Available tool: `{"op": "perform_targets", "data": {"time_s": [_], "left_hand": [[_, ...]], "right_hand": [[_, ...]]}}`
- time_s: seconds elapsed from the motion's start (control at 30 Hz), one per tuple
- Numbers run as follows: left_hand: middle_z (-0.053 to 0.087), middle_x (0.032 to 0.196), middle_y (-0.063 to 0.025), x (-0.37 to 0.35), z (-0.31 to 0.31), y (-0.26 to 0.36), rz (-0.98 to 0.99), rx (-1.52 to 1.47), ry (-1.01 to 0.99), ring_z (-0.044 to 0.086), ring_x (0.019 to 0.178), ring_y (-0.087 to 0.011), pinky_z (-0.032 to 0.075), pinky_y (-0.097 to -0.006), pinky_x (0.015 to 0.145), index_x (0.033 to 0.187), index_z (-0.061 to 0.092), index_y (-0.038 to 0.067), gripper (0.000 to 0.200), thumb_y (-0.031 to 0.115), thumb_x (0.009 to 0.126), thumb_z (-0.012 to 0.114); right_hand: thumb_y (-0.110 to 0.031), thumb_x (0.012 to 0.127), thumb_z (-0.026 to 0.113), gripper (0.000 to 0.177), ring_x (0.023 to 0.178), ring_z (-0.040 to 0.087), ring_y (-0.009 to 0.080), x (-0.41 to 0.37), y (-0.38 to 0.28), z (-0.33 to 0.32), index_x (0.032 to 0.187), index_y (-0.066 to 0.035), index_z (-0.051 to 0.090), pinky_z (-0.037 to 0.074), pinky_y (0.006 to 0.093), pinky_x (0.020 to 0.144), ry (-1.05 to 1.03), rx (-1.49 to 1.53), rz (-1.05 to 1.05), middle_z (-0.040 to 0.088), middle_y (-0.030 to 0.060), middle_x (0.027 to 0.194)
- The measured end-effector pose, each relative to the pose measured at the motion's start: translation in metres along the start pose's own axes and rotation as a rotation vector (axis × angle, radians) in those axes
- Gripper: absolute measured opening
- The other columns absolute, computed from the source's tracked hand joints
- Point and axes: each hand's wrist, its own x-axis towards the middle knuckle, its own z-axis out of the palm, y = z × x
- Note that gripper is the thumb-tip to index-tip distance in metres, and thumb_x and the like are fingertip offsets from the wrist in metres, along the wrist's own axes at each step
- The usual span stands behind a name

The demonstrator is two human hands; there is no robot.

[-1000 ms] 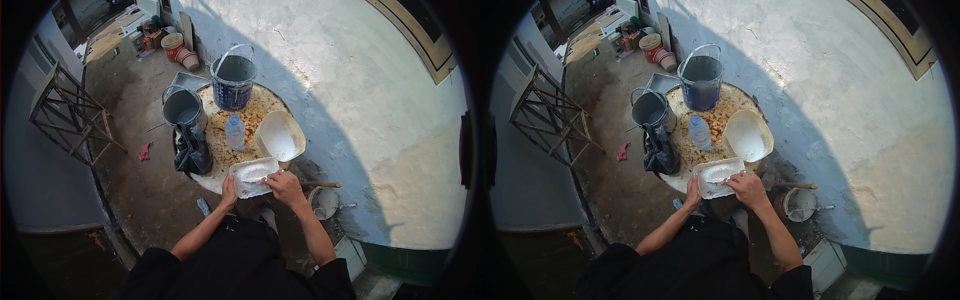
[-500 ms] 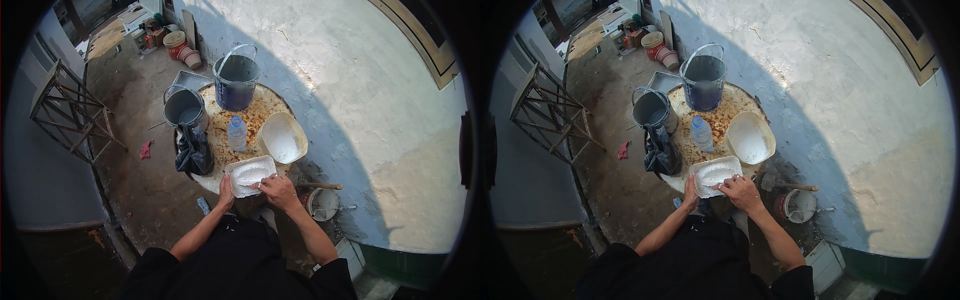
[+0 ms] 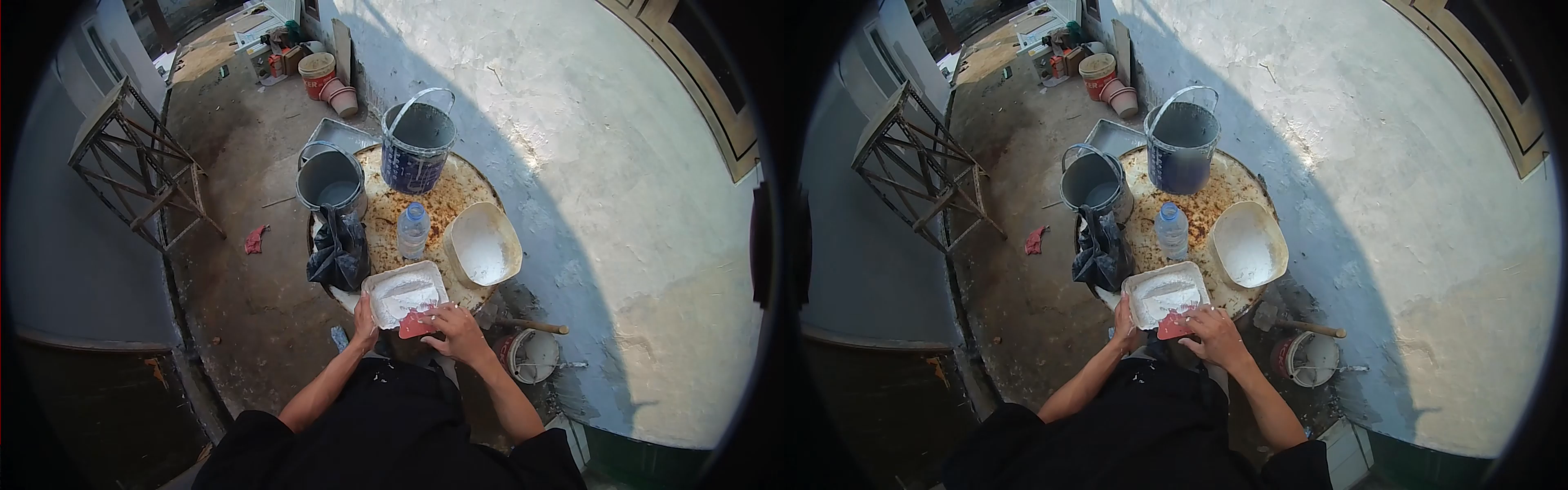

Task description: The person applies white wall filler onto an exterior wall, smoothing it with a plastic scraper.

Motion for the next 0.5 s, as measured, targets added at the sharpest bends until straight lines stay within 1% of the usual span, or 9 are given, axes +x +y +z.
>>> {"op": "perform_targets", "data": {"time_s": [0.03, 0.07, 0.13, 0.2, 0.27, 0.37, 0.47, 0.5], "left_hand": [[0.060, 0.115, -0.0120, -0.001, -0.003, 0.002, 0.002, 0.006, 0.006, 0.059, 0.104, -0.0181, 0.046, -0.0307, 0.092, 0.126, 0.048, -0.003, 0.053, 0.041, 0.103, 0.029], [0.060, 0.115, -0.0121, -0.002, -0.006, 0.004, 0.005, 0.010, 0.011, 0.060, 0.104, -0.0180, 0.046, -0.0306, 0.092, 0.126, 0.048, -0.003, 0.053, 0.041, 0.103, 0.029], [0.060, 0.115, -0.0121, -0.005, -0.014, 0.003, 0.012, -0.008, 0.026, 0.060, 0.104, -0.0180, 0.047, -0.0304, 0.092, 0.126, 0.048, -0.003, 0.053, 0.041, 0.103, 0.030], [0.060, 0.115, -0.0119, -0.006, -0.021, -0.001, 0.020, -0.051, 0.039, 0.060, 0.103, -0.0182, 0.047, -0.0303, 0.091, 0.125, 0.049, -0.003, 0.052, 0.041, 0.103, 0.030], [0.061, 0.114, -0.0117, -0.013, -0.022, 0.004, 0.007, -0.038, 0.033, 0.061, 0.103, -0.0184, 0.047, -0.0306, 0.091, 0.125, 0.049, -0.003, 0.052, 0.041, 0.103, 0.030], [0.061, 0.114, -0.0115, -0.020, -0.014, 0.014, 0.022, -0.033, 0.038, 0.061, 0.102, -0.0186, 0.048, -0.0308, 0.090, 0.126, 0.049, -0.003, 0.052, 0.040, 0.103, 0.030], [0.061, 0.114, -0.0115, -0.020, -0.013, 0.012, 0.032, -0.057, 0.015, 0.061, 0.103, -0.0188, 0.048, -0.0308, 0.090, 0.126, 0.049, -0.003, 0.052, 0.040, 0.103, 0.030], [0.061, 0.114, -0.0116, -0.022, -0.013, 0.013, 0.030, -0.066, 0.006, 0.061, 0.103, -0.0188, 0.048, -0.0308, 0.090, 0.126, 0.049, -0.003, 0.052, 0.040, 0.103, 0.030]], "right_hand": [[-0.026, 0.074, 0.075, 0.030, 0.099, 0.058, 0.0242, 0.008, 0.004, -0.004, 0.096, -0.009, 0.065, 0.045, 0.0370, 0.080, 0.020, 0.060, 0.000, 0.063, 0.0042, 0.102], [-0.029, 0.073, 0.078, 0.035, 0.100, 0.058, 0.0272, 0.019, 0.010, -0.008, 0.096, -0.006, 0.064, 0.046, 0.0387, 0.082, 0.090, 0.161, 0.067, 0.063, 0.0079, 0.103], [-0.025, 0.068, 0.084, 0.054, 0.102, 0.060, 0.0286, 0.048, 0.020, -0.010, 0.110, -0.004, 0.060, 0.049, 0.0377, 0.084, 0.338, 0.187, 0.259, 0.063, 0.0134, 0.107], [-0.030, 0.063, 0.087, 0.075, 0.101, 0.058, 0.0330, 0.087, 0.033, 0.002, 0.121, -0.001, 0.051, 0.047, 0.0403, 0.088, 0.492, 0.245, 0.413, 0.062, 0.0142, 0.103], [-0.030, 0.058, 0.090, 0.091, 0.104, 0.059, 0.0314, 0.118, 0.052, 0.022, 0.129, 0.000, 0.042, 0.047, 0.0384, 0.091, 0.477, 0.017, 0.354, 0.062, 0.0154, 0.109], [-0.027, 0.059, 0.089, 0.079, 0.101, 0.062, 0.0279, 0.146, 0.068, 0.054, 0.123, -0.002, 0.049, 0.049, 0.0366, 0.088, 0.487, 0.471, 0.290, 0.063, 0.0147, 0.109], [-0.025, 0.061, 0.087, 0.066, 0.092, 0.066, 0.0250, 0.156, 0.077, 0.065, 0.115, -0.005, 0.054, 0.051, 0.0344, 0.083, 0.511, 0.503, 0.330, 0.066, 0.0126, 0.103], [-0.024, 0.062, 0.086, 0.062, 0.090, 0.066, 0.0250, 0.157, 0.074, 0.062, 0.113, -0.005, 0.056, 0.051, 0.0345, 0.081, 0.550, 0.492, 0.339, 0.067, 0.0118, 0.100]]}}
